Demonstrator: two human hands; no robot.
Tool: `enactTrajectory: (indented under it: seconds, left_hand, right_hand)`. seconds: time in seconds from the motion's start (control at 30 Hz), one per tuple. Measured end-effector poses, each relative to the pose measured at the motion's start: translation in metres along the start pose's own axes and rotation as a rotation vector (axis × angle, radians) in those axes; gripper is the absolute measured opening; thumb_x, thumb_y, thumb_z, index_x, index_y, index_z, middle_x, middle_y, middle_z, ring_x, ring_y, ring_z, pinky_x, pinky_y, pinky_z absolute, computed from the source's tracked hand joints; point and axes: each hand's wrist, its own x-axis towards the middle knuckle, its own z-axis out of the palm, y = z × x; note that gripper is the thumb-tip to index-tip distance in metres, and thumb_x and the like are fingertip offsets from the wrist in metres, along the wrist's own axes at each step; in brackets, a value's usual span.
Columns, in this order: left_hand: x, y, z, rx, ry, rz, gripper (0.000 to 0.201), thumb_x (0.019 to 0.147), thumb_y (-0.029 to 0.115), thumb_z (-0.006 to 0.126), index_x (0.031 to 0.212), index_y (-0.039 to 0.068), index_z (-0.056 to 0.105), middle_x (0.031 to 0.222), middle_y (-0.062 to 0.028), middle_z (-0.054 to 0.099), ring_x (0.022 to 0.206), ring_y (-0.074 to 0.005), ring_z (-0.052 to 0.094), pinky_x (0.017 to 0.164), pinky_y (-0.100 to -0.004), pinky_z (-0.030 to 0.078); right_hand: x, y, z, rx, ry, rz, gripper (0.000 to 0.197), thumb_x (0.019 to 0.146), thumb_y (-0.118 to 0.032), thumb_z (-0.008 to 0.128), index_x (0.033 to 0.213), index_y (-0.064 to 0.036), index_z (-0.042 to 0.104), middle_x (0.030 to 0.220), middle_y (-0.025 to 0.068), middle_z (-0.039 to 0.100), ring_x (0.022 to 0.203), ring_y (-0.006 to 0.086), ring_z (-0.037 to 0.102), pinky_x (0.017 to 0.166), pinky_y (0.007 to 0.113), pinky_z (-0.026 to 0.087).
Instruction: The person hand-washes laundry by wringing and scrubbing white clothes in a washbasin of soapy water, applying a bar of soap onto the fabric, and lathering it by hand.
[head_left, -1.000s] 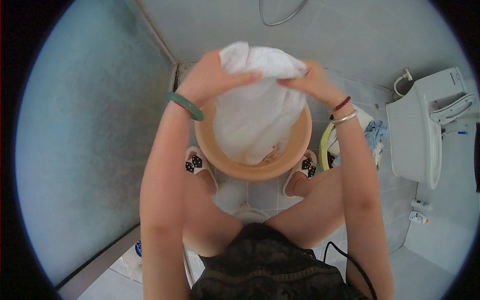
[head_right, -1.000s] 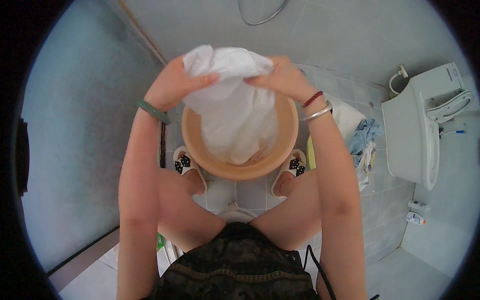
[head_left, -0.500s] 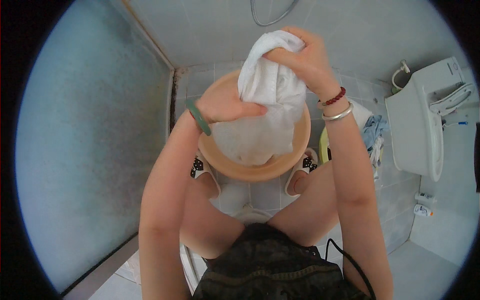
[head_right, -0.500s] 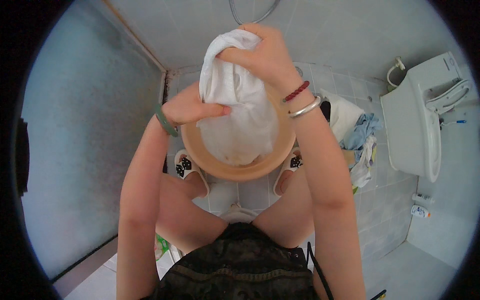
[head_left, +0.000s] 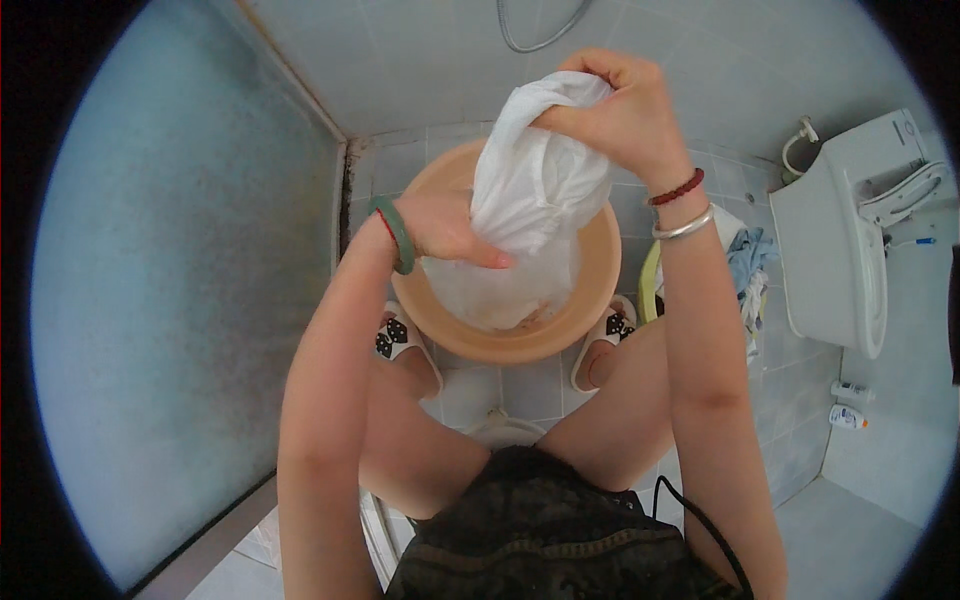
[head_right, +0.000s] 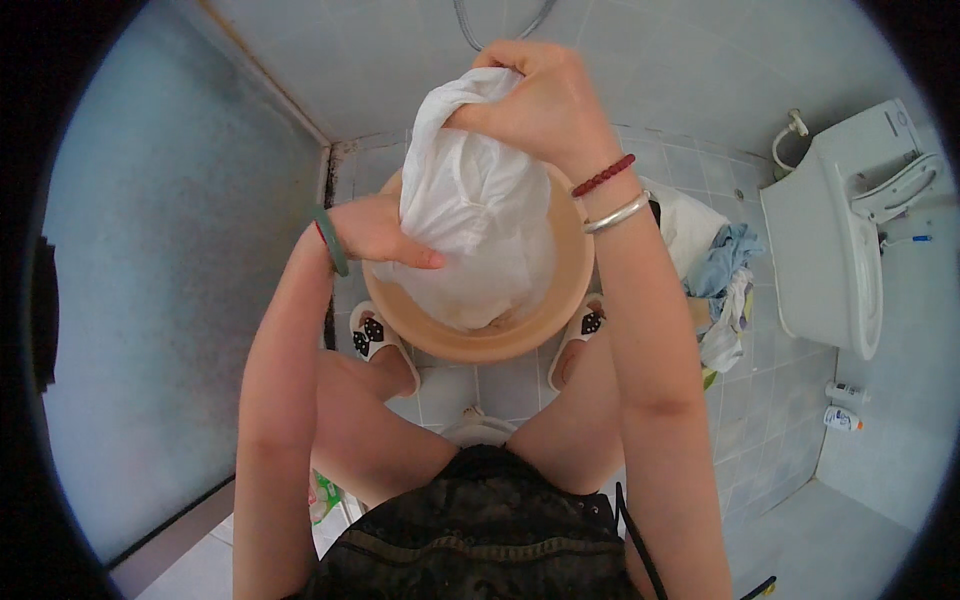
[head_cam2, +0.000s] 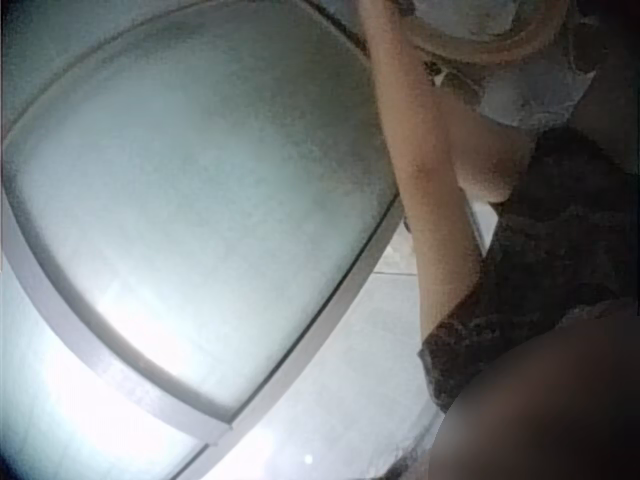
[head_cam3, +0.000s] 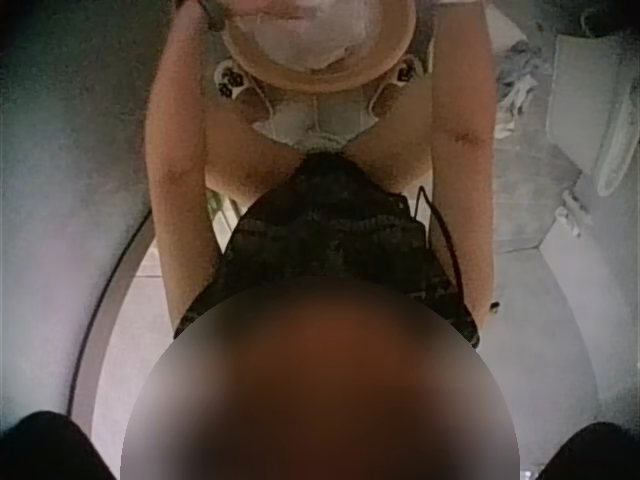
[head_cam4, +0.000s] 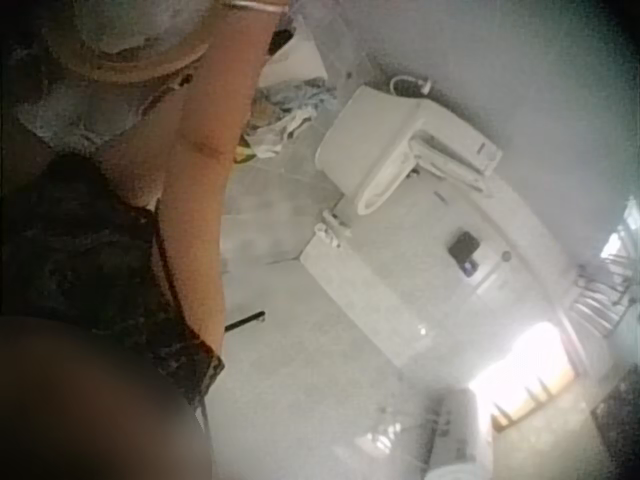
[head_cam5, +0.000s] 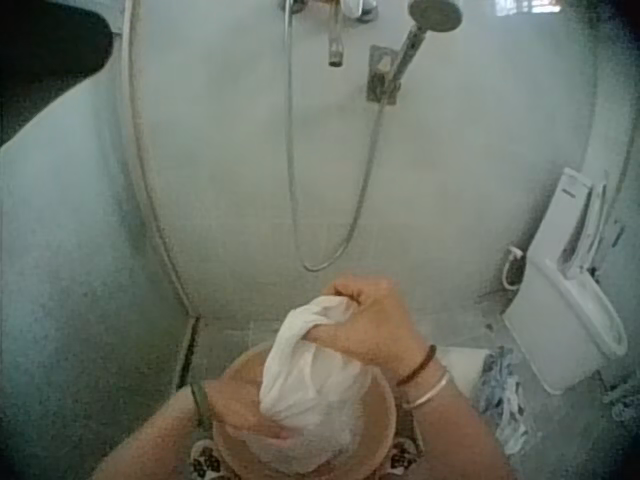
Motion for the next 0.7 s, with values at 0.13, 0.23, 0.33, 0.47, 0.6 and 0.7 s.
enactTrajectory:
  seconds: [0.13, 0.23, 0.33, 0.47, 0.6, 0.7]
  left_hand:
    - [0.009, -0.018, 0.017, -0.501, -0.049, 0.069, 0.064, 0.075, 0.026, 0.072, 0.128, 0.004, 0.043, 0.118, -0.0081, 0.054, 0.110, -0.0181, 0.048, 0.096, -0.0302, 0.035]
    - [0.011, -0.025, 0.024, -0.874, -0.081, 0.183, 0.064, 0.075, 0.025, 0.072, 0.128, 0.004, 0.042, 0.120, -0.0059, 0.051, 0.111, -0.0165, 0.046, 0.096, -0.0303, 0.035]
    - [0.007, -0.027, 0.024, -0.758, -0.015, 0.364, 0.067, 0.073, 0.020, 0.074, 0.129, 0.003, 0.041, 0.120, -0.0057, 0.051, 0.112, -0.0167, 0.046, 0.097, -0.0308, 0.034]
    - [0.006, -0.020, 0.017, -0.637, -0.003, 0.353, 0.069, 0.071, 0.015, 0.075, 0.129, 0.002, 0.041, 0.121, -0.0061, 0.051, 0.113, -0.0167, 0.045, 0.099, -0.0310, 0.033]
    - [0.012, -0.019, 0.019, -0.761, 0.093, 0.318, 0.075, 0.069, 0.010, 0.075, 0.132, 0.001, 0.035, 0.124, -0.0077, 0.048, 0.117, -0.0180, 0.043, 0.100, -0.0323, 0.033]
    - [0.013, -0.017, 0.012, -0.920, 0.086, 0.300, 0.064, 0.075, 0.009, 0.070, 0.130, 0.000, 0.038, 0.123, -0.0092, 0.049, 0.115, -0.0193, 0.046, 0.099, -0.0338, 0.036]
  right_hand:
    - [0.001, 0.018, 0.001, 0.264, 0.005, 0.074, 0.028, 0.060, -0.020, 0.078, 0.077, -0.0022, 0.065, 0.070, 0.0036, 0.063, 0.064, 0.0104, 0.058, 0.059, 0.026, 0.048]
    - [0.000, 0.030, 0.003, 0.390, -0.034, 0.081, 0.027, 0.063, -0.020, 0.077, 0.080, -0.0028, 0.065, 0.073, 0.0021, 0.063, 0.066, 0.0100, 0.058, 0.061, 0.026, 0.048]
    - [-0.002, 0.032, 0.004, 0.325, -0.099, 0.130, 0.026, 0.065, -0.020, 0.077, 0.081, -0.0028, 0.065, 0.073, 0.0021, 0.063, 0.067, 0.0100, 0.058, 0.062, 0.026, 0.048]
    - [-0.005, 0.031, -0.003, 0.283, -0.100, 0.236, 0.026, 0.065, -0.021, 0.077, 0.081, -0.0035, 0.065, 0.074, 0.0019, 0.063, 0.068, 0.0098, 0.058, 0.062, 0.025, 0.048]
    - [-0.004, 0.043, -0.006, 0.295, -0.103, 0.302, 0.025, 0.066, -0.019, 0.077, 0.083, -0.0037, 0.065, 0.077, 0.0018, 0.063, 0.071, 0.0089, 0.058, 0.064, 0.024, 0.048]
    - [-0.005, 0.045, -0.011, 0.461, -0.115, 0.192, 0.024, 0.068, -0.014, 0.075, 0.087, -0.0034, 0.065, 0.080, 0.0014, 0.064, 0.073, 0.0087, 0.058, 0.065, 0.024, 0.048]
